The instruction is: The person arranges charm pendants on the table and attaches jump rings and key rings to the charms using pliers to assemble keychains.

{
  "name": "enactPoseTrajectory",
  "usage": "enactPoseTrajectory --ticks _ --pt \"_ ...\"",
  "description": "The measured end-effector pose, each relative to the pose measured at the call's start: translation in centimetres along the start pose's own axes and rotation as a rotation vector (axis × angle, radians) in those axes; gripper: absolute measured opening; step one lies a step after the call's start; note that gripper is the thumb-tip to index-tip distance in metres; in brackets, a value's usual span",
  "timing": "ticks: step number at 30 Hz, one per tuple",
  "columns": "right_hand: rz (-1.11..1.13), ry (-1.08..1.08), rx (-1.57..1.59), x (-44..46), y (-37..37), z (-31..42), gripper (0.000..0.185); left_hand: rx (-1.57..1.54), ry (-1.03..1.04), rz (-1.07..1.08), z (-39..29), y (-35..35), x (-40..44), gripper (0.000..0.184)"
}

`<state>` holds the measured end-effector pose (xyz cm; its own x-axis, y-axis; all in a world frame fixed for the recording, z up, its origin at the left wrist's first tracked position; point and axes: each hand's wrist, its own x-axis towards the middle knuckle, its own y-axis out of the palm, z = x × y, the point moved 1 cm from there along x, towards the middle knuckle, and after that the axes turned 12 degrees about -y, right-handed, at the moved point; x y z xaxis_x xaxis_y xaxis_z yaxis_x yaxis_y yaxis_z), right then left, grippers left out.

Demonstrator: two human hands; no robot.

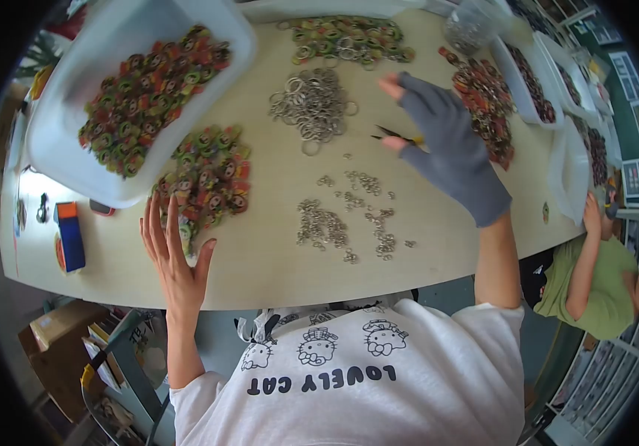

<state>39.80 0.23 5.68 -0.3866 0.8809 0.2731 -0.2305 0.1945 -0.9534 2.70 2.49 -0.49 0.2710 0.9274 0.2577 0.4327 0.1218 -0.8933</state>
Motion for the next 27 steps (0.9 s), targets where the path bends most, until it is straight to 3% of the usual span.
enactPoseTrajectory --ticks 7,9,16,20,25,27 --pt "-0.045 0.448 -0.103 -16.3 -1.4 -0.4 0.051 -0.062 0.323 0.145 -6.1 1.6 3.7 0.060" --pt "-0.111 0.557 -0.378 -21.3 -1.2 -2.4 0.051 -0.039 0.362 0.172 -7.8 2.0 5.8 0.058" --pt "-0.389 0.987 -0.476 -34.0 -2.5 -7.4 0.058 -0.097 0.528 0.206 -12.3 5.2 12.7 0.049" --pt "-0.442 0.961 -0.459 -34.7 -1.2 -8.3 0.057 -0.142 0.550 0.278 -13.7 8.0 15.8 0.048" --pt "-0.406 1.018 -0.399 -35.8 -1.0 -9.3 0.042 -0.127 0.578 0.301 -12.3 11.4 16.3 0.051" --pt "-0.328 1.002 -0.402 -35.9 -0.6 -9.6 0.035 -0.151 0.565 0.171 -12.2 10.7 15.3 0.054"
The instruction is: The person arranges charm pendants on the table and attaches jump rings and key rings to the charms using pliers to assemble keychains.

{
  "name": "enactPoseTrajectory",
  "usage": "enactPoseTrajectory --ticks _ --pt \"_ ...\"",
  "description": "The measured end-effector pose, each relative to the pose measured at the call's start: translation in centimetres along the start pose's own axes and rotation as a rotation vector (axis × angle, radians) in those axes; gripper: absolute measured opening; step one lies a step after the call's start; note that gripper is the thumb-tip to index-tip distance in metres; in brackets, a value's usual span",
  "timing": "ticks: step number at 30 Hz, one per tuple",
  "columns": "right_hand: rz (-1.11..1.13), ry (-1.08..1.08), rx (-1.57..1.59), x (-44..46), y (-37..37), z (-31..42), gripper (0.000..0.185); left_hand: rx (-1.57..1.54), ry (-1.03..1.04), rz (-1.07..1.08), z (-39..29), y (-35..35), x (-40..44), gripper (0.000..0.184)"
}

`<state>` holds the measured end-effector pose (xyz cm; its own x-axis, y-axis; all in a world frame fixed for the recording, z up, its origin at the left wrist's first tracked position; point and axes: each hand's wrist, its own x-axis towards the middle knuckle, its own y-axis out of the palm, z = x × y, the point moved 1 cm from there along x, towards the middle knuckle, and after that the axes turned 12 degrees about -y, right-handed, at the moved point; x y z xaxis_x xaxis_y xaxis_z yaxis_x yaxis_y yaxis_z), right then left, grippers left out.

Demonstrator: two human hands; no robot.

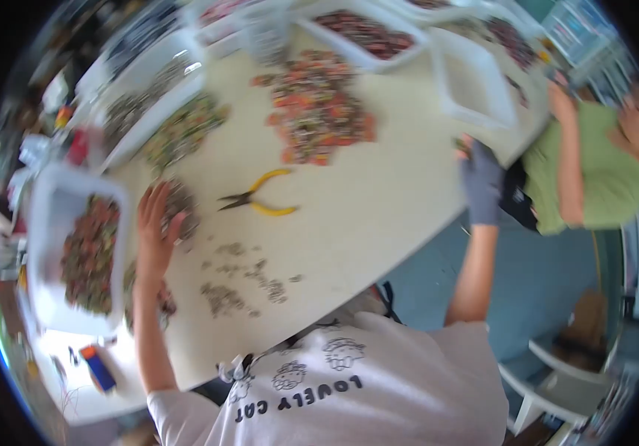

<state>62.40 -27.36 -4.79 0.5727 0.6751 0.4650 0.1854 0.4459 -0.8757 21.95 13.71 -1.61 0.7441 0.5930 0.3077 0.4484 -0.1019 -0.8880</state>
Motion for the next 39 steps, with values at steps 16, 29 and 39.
enactPoseTrajectory --ticks 16,29,39 --pt "0.640 -0.041 1.578 2.8 -4.2 32.5 0.044 -1.591 -0.567 0.553 -10.9 -2.3 -7.4 0.048" --pt "0.291 -0.235 1.254 0.6 -3.8 35.0 0.023 -1.626 -0.537 0.000 -14.8 -0.1 -10.2 0.034" --pt "-0.127 -0.531 0.949 2.9 -5.8 34.2 0.033 -1.607 -0.691 0.061 -15.0 -0.1 -9.5 0.022"
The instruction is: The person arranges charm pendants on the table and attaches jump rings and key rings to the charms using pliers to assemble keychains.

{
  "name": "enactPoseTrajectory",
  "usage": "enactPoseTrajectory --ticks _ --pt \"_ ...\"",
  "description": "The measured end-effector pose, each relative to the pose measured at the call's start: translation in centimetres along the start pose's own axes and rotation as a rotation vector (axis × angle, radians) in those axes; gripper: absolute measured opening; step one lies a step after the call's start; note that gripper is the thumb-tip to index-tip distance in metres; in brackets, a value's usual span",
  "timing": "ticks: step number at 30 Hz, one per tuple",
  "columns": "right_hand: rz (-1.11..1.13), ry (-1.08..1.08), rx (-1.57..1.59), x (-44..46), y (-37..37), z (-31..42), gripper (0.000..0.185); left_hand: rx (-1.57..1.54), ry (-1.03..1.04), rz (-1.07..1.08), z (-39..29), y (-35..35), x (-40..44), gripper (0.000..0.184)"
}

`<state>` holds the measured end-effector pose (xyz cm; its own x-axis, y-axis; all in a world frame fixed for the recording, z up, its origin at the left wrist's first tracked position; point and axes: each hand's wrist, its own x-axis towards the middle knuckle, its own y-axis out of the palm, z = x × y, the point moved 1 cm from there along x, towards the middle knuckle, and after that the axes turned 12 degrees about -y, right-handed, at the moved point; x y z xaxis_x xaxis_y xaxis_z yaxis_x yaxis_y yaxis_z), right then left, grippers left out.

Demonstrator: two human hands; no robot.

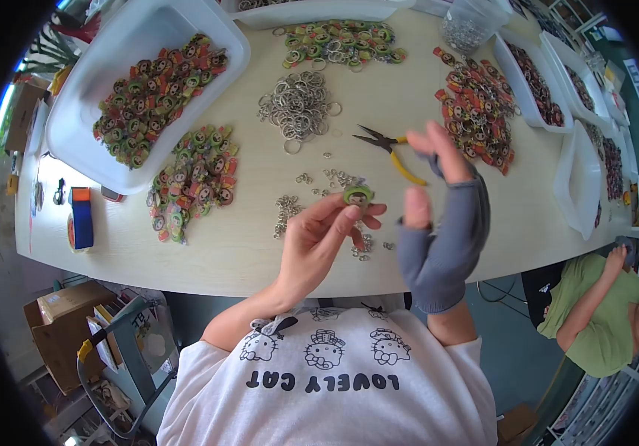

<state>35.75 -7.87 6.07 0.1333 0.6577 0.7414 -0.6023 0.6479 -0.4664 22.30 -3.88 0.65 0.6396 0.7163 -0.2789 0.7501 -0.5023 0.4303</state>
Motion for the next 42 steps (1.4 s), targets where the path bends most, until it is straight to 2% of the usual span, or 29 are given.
enactPoseTrajectory --ticks 1,3,5,6,9,10,13,16,20,23,24,26,28,29,30,32,33,34,36,39,42 --pt "0.027 -0.137 0.075 1.0 0.0 0.1 0.037 0.067 0.070 0.009 0.4 0.3 -0.3 0.022" --pt "0.366 -0.458 -0.130 2.4 2.4 0.7 0.039 0.320 0.179 0.013 0.8 0.2 -0.6 0.021" --pt "0.407 -0.425 -0.249 2.7 3.3 0.0 0.035 0.680 0.265 -0.006 0.6 -0.9 -0.9 0.019" --pt "0.432 -0.414 -0.302 2.9 3.6 -0.6 0.034 0.662 0.271 -0.026 0.4 -0.9 -0.7 0.017" --pt "0.316 -0.419 -0.307 3.8 4.0 -2.6 0.030 0.460 0.181 0.085 -0.3 -0.8 -0.1 0.016" --pt "0.292 -0.385 -0.372 4.4 3.9 -3.8 0.025 0.366 0.041 0.123 -0.9 -0.3 0.1 0.015" --pt "0.171 -0.496 -0.750 5.7 2.2 -6.5 0.023 0.113 -0.046 0.223 -0.3 0.2 -0.9 0.021" --pt "0.173 -0.224 -0.403 5.7 0.2 -4.4 0.024 -0.064 -0.157 0.256 -0.7 -0.1 -0.8 0.024" --pt "0.326 -0.197 -0.131 4.6 0.3 -0.6 0.034 -0.089 -0.182 0.312 -0.8 0.1 -0.7 0.028" --pt "0.409 -0.246 -0.154 3.8 0.9 0.2 0.038 -0.087 -0.055 0.276 -0.4 0.1 -1.0 0.028" --pt "0.403 -0.364 -0.356 3.5 1.5 -0.3 0.040 -0.001 -0.052 0.264 -0.5 0.0 -0.8 0.026" --pt "0.373 -0.343 -0.446 3.4 1.7 -2.8 0.032 0.175 -0.064 0.240 -0.6 -0.4 -0.9 0.024" --pt "0.187 -0.313 -0.762 4.5 -0.8 -6.8 0.021 0.246 -0.020 0.279 -0.7 -1.1 -2.0 0.025" --pt "0.072 -0.121 -0.657 4.8 -1.9 -7.1 0.017 0.277 0.005 0.291 -0.8 -1.6 -2.4 0.025" --pt "-0.028 0.105 -0.342 4.7 -2.5 -6.8 0.016 0.142 0.004 0.187 -1.0 -3.0 -2.5 0.022" --pt "0.106 0.147 -0.294 2.7 -3.0 -7.0 0.017 -0.009 0.011 -0.009 -2.3 -7.6 -2.4 0.017" --pt "0.165 0.172 -0.278 1.5 -3.1 -7.1 0.018 0.036 0.065 -0.134 -2.8 -9.8 -2.5 0.016" --pt "0.268 0.075 -0.297 0.5 -2.9 -6.9 0.019 0.091 0.111 -0.185 -3.6 -11.4 -2.9 0.016" --pt "0.482 -0.121 -0.326 -1.4 -2.3 -6.4 0.022 0.133 0.086 -0.123 -4.9 -13.1 -3.2 0.015" --pt "0.468 -0.030 -0.261 -2.9 -1.5 -6.4 0.023 0.183 -0.011 -0.057 -6.0 -13.5 -2.2 0.015" --pt "0.509 -0.127 -0.203 -1.2 0.6 -6.3 0.015 0.250 -0.068 0.054 -6.0 -13.1 0.2 0.017"
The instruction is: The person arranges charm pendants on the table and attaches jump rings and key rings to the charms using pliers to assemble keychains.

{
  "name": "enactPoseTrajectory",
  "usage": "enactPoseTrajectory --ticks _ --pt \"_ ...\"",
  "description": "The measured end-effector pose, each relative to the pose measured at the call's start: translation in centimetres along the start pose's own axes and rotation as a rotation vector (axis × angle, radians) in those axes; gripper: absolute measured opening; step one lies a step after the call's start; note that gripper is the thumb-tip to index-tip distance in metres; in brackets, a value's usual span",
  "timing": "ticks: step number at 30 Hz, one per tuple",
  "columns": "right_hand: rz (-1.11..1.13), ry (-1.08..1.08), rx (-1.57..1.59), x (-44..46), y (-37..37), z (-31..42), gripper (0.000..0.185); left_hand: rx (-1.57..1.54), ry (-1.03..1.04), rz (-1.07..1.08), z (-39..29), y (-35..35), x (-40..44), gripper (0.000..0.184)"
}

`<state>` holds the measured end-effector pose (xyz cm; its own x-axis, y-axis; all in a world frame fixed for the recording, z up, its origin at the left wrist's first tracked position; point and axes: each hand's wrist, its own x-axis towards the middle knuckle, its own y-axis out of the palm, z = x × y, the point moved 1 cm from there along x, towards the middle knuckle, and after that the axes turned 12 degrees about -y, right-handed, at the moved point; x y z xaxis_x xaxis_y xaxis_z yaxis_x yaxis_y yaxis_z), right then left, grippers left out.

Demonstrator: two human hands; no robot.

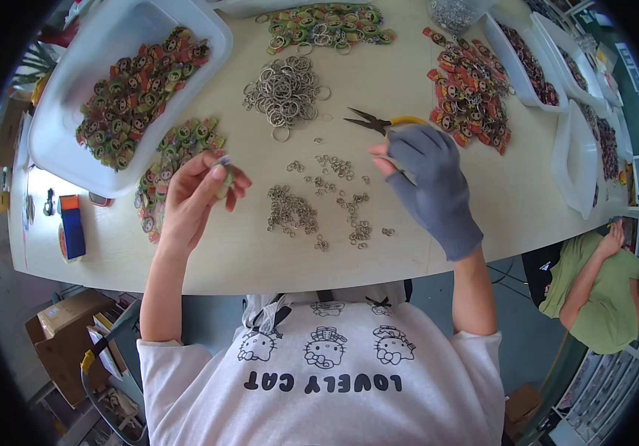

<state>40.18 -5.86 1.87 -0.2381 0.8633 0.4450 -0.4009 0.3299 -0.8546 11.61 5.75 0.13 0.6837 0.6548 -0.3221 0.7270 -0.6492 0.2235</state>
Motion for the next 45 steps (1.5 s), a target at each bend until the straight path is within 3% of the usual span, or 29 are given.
enactPoseTrajectory --ticks 7,13,28,31,34,40,45 --pt "0.153 -0.145 0.071 4.4 2.8 0.3 0.016 -0.133 0.094 0.100 0.2 1.0 5.3 0.016" --pt "0.142 -0.233 0.028 4.0 4.5 1.5 0.018 -0.236 0.095 0.178 2.2 0.6 5.6 0.021" --pt "0.167 -0.162 0.024 3.0 4.5 2.2 0.019 -0.282 0.074 0.243 2.9 1.1 5.4 0.018" --pt "0.048 -0.039 0.274 3.9 3.6 3.2 0.012 -0.278 0.058 0.248 2.8 1.3 5.3 0.018" --pt "0.007 0.337 0.775 4.4 3.1 4.1 0.009 -0.130 -0.001 0.208 2.4 1.8 4.7 0.019" --pt "0.058 0.162 0.707 5.8 3.6 3.8 0.012 -0.082 0.011 0.244 2.7 2.4 4.4 0.019" --pt "-0.008 0.347 0.776 5.5 4.1 4.1 0.019 -0.084 0.075 0.239 2.6 2.6 4.2 0.016"
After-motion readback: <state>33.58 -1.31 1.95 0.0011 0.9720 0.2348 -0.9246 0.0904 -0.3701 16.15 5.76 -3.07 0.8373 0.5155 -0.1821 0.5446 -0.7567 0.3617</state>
